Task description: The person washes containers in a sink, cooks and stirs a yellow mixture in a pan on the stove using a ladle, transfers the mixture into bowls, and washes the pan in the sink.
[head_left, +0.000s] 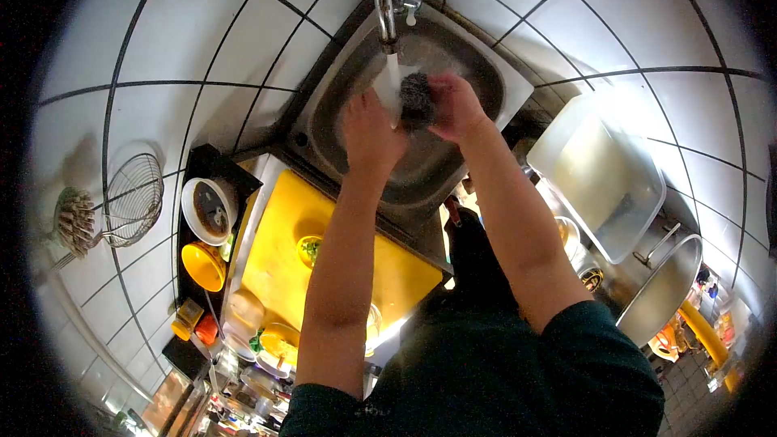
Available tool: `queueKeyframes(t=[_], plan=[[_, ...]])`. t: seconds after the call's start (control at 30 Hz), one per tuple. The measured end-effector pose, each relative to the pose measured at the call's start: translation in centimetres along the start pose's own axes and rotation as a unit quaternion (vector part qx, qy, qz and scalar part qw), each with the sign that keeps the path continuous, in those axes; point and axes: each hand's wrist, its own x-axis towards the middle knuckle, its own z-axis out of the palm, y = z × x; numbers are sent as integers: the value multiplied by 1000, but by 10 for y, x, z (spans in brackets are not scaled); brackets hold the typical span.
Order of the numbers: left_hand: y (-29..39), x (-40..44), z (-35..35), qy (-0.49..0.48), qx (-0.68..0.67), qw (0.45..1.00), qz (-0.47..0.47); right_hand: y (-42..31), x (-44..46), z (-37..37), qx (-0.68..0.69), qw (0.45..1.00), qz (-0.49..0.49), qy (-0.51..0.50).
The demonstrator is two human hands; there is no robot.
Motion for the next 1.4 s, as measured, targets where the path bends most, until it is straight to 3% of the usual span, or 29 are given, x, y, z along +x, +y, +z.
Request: queueKeyframes(t=[0.07, 0.17, 0.27, 0.37, 0.4, 0.5, 0.53, 0.57, 0.63, 0.7, 0.73, 0.83, 0.9, 1.0, 1.1, 1.13, 1.23, 1.27, 1.4], plan=[[-11, -2, -1, -18, 0, 999, 50, 15, 37, -31, -72, 996, 1, -52], [-9, -11, -3, -21, -42, 998, 45, 24, 22, 7, -46, 998, -10, -35], [-12, -27, -7, 29, -80, 996, 39, 39, 67, -2, 14, 997, -61, -38], [-19, -58, -20, 28, -78, 996, 17, 7, 65, 24, 47, 994, -3, 98], [-23, -60, -17, 31, -72, 997, 15, 3, 69, 27, 53, 996, 16, 72], [-36, -60, -6, 31, -59, 998, 9, 27, 58, 33, -8, 1000, -27, 6], [-42, -47, -4, 27, -57, 998, 11, 40, 63, 40, -128, 988, 5, 87], [-45, -36, -2, 24, -56, 998, 12, 57, 59, 38, -132, 990, -3, 47], [-35, -29, -16, -50, -74, 996, -22, 51, 40, 51, -209, 974, 14, 90], [-32, -32, -8, -94, -71, 992, -53, 41, 58, 42, -200, 972, -16, 119], [-33, -40, -2, -70, -44, 996, -37, 32, 62, 41, -193, 971, -33, 133], [-42, -71, 24, -25, 20, 999, -1, 17, 55, 42, 50, 994, -41, 93], [-44, -73, 27, -17, 41, 999, 9, 29, 54, 39, -17, 994, -47, 93], [-53, -46, 15, -53, -91, 993, -47, 43, 40, 43, -145, 985, -42, 78], [-64, -29, 18, 6, -233, 972, -21, 45, 12, 60, -209, 977, -45, -7], [-68, -26, 27, 25, -219, 975, -19, 39, 1, 70, -162, 984, -63, 39], [-55, -36, 24, 42, -162, 984, -54, 43, 37, 51, 95, 995, -32, 2], [-53, -44, 29, 65, -139, 988, -32, 36, 37, 46, 146, 987, -3, 62], [-42, -55, 28, 54, -134, 989, 42, 31, 50, 26, 161, 986, -24, 46]])
